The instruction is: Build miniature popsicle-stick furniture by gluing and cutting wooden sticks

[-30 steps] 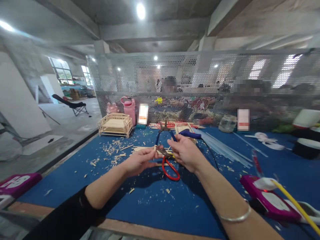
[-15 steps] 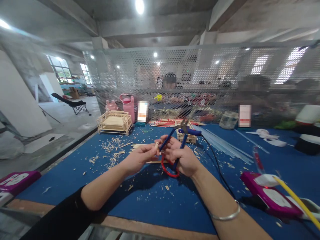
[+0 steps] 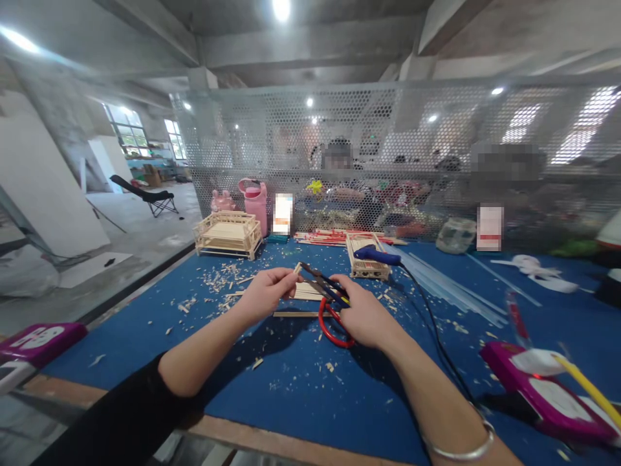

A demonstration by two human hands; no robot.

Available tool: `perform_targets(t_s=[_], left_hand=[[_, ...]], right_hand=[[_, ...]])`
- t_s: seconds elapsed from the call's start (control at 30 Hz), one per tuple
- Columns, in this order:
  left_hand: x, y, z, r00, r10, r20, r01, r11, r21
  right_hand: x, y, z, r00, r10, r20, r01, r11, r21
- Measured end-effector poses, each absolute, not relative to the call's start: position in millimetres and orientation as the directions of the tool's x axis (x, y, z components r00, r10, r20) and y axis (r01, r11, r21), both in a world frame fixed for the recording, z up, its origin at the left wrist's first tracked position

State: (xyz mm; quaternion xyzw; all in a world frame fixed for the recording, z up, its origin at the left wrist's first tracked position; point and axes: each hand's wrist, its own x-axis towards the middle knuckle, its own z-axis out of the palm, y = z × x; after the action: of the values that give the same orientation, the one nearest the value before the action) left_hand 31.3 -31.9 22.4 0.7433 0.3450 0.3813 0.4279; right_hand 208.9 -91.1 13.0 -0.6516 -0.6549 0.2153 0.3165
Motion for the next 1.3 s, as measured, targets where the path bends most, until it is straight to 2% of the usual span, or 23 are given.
perform_targets(t_s=[0.2, 0.47, 0.8, 0.93, 1.1, 1.3], left_hand=[[28, -29, 20, 0.527, 0.779, 0.339, 0.331, -0.556, 0.763], [28, -32, 22, 0.564, 0.761, 0.319, 0.324, -0.56, 0.762], [28, -36, 23, 0.587, 0.748, 0.309, 0.363, -0.585, 0.725], [27, -38, 24, 0.588, 0.729, 0.352, 0.377, -0.631, 0.678], [25, -34, 24, 0.568, 0.713, 0.411, 0.377, -0.669, 0.64], [24, -28, 17, 0.555, 0.713, 0.427, 0.425, -0.685, 0.592]], right_hand=[[211, -91, 10, 0.022, 0.988, 0.152, 0.733, 0.087, -0.675], [211, -93, 13, -0.012, 0.996, 0.094, 0.635, 0.08, -0.768], [215, -89, 7, 0.012, 0.986, 0.164, 0.653, 0.117, -0.748], [212, -91, 8, -0.009, 0.981, 0.192, 0.712, 0.141, -0.687], [202, -92, 4, 0.019, 0.949, 0.314, 0.813, 0.168, -0.557], [195, -88, -3, 0.043, 0.949, 0.313, 0.882, 0.111, -0.458]])
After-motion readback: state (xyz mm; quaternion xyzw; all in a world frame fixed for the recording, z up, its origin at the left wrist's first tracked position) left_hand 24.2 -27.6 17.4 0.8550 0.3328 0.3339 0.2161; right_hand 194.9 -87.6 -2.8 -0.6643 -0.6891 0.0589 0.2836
